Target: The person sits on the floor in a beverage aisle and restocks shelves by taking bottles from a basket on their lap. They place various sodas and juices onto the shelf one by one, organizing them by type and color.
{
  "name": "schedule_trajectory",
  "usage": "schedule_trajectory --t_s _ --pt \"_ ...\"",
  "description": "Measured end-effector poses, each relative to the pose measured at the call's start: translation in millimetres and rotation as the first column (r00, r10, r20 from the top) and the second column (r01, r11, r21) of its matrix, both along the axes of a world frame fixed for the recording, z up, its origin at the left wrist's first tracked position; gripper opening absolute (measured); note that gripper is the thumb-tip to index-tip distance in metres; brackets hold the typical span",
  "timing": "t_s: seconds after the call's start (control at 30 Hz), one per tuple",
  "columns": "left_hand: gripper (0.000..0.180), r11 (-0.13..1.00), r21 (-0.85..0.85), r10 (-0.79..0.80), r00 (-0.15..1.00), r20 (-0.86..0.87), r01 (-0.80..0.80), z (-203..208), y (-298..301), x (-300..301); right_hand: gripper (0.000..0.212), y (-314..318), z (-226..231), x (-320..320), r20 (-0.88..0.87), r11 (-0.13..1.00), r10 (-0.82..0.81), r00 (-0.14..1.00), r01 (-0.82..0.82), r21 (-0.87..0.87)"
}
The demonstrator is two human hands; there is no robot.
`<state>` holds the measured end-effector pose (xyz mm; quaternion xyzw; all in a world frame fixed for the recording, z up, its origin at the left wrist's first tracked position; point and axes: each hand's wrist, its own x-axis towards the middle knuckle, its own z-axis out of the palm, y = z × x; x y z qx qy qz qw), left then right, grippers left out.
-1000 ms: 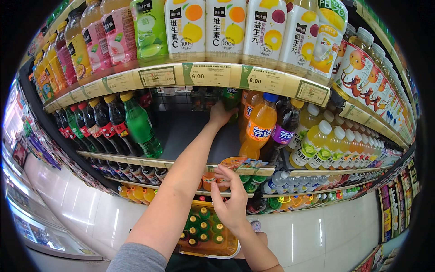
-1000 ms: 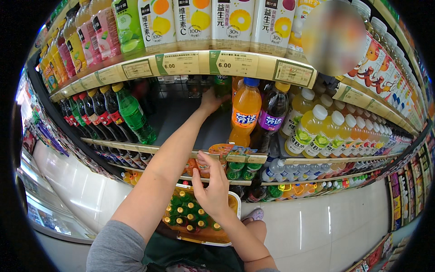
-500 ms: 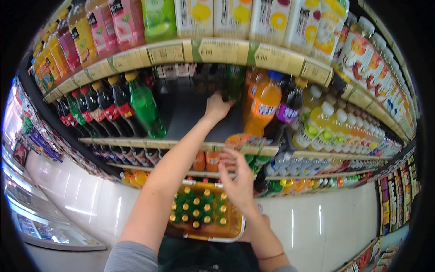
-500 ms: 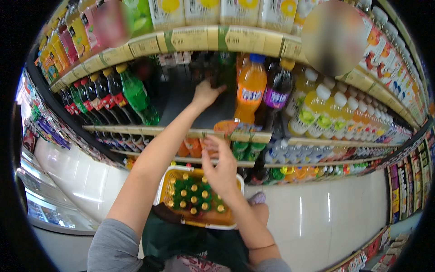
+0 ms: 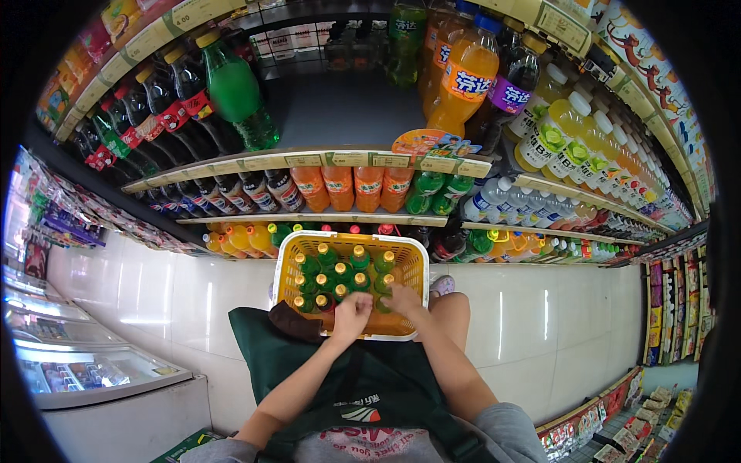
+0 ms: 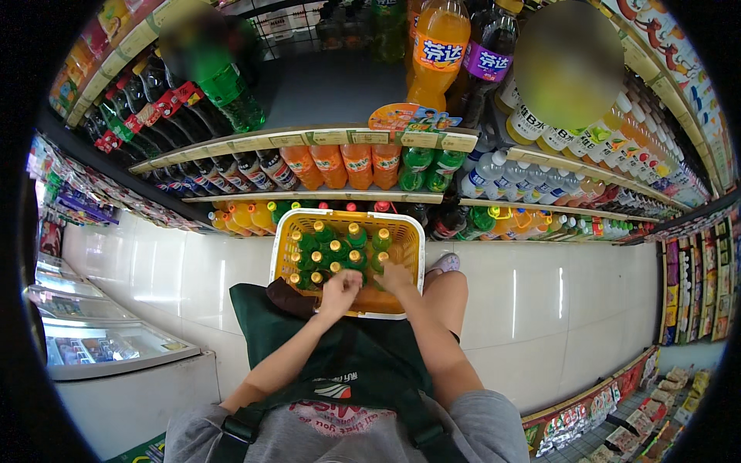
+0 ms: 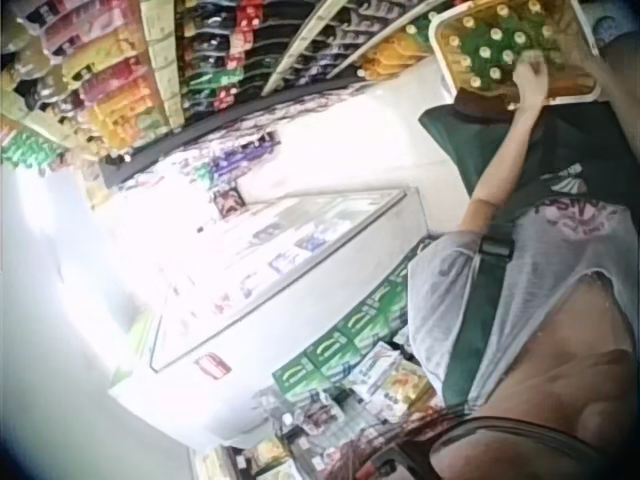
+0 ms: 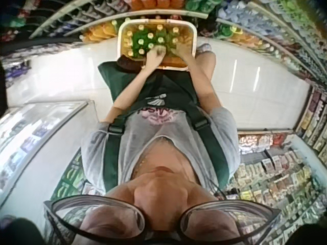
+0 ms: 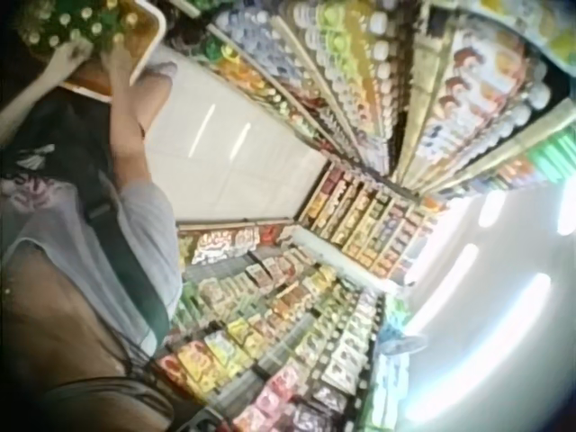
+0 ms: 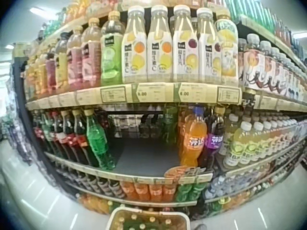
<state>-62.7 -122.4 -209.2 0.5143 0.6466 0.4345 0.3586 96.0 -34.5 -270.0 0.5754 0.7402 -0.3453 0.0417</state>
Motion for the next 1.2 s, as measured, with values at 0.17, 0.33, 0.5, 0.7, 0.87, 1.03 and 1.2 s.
schedule_trajectory --t_s 0.17,0.33,0.5,0.7,0.87,1.03,1.2 --pt "0.017 0.971 -0.213 -0.107 0.994 0.006 0.105 -28 -37 -11 0.038 -39 -20 -13 0.031 0.990 -0.092 0.995 0.088 0.114" --pt "0.022 0.973 -0.196 -0.130 0.990 -0.046 0.119 -25 -29 -28 0.039 -34 22 -7 -0.083 0.969 -0.037 0.996 0.056 0.241" --pt "0.051 0.959 -0.170 -0.244 0.966 -0.085 0.227 5 -14 -23 0.038 -13 134 -7 -0.314 0.960 -0.039 0.949 0.123 0.251" --pt "0.074 0.988 0.030 -0.150 0.984 -0.098 0.154 61 7 2 0.038 7 242 -11 -0.531 0.907 -0.013 0.848 0.233 0.350" --pt "0.067 0.979 0.198 -0.068 0.988 0.136 0.040 108 24 10 0.031 19 298 -27 -0.782 0.904 -0.078 0.619 0.375 0.206" --pt "0.052 0.956 0.214 -0.291 0.572 0.767 0.199 155 16 -5 0.032 22 331 -22 -0.927 0.959 -0.163 0.339 0.277 -0.067" --pt "0.066 0.876 0.317 -0.273 -0.168 0.947 0.364 186 19 -18 0.047 1 306 -19 -0.911 0.990 -0.140 0.388 0.072 -0.122"
